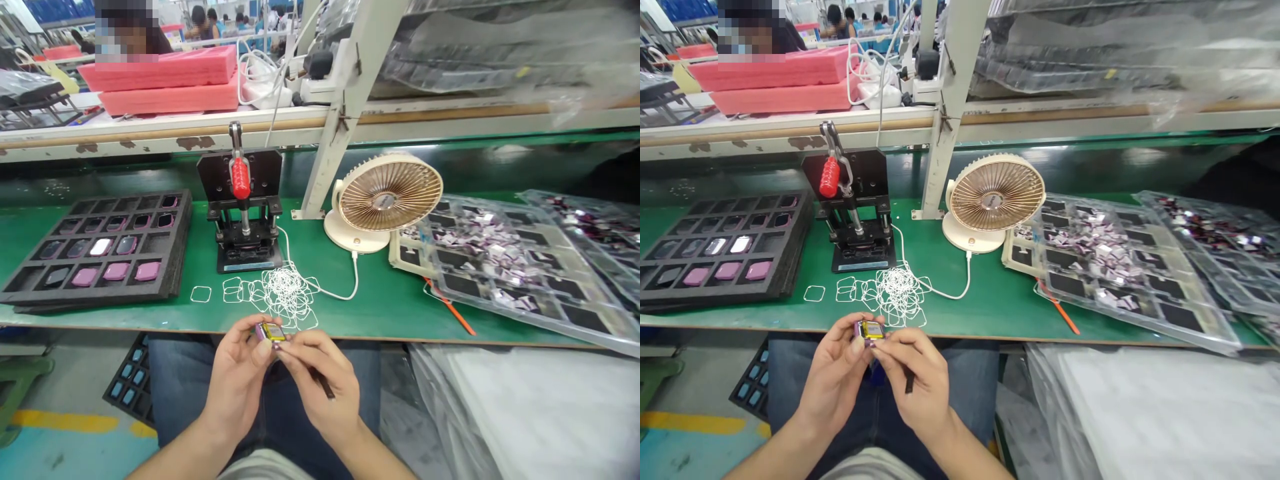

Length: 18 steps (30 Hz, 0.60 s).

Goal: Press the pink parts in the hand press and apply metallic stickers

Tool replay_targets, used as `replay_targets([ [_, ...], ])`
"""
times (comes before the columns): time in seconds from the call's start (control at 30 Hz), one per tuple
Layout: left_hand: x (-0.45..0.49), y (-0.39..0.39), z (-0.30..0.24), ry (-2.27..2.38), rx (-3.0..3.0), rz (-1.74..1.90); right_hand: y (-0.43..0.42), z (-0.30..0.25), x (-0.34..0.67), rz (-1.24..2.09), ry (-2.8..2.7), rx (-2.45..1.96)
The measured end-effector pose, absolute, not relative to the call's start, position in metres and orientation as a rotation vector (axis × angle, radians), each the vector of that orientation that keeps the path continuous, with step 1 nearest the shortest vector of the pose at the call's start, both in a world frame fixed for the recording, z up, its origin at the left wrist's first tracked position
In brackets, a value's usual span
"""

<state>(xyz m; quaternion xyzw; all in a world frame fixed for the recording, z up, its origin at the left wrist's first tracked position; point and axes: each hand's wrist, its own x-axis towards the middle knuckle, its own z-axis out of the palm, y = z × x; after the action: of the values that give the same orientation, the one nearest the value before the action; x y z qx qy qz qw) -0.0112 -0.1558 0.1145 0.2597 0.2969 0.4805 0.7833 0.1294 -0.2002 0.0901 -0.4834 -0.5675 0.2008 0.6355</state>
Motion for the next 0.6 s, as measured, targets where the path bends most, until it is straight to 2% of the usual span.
replay_targets([
  [0.37, -0.021, -0.156, 0.096, 0.656, 0.828, 1.162, -0.197, 0.098, 0.128, 0.78, -1.149, -1.153],
  [0.53, -0.033, -0.177, 0.089, 0.904, 0.648, 0.846, -0.243, 0.104, 0.128, 0.751, -1.14, -1.175],
  [0.6, -0.033, -0.175, 0.078, 1.003, 0.657, 0.674, -0.267, 0.101, 0.156, 0.727, -1.218, -1.352],
])
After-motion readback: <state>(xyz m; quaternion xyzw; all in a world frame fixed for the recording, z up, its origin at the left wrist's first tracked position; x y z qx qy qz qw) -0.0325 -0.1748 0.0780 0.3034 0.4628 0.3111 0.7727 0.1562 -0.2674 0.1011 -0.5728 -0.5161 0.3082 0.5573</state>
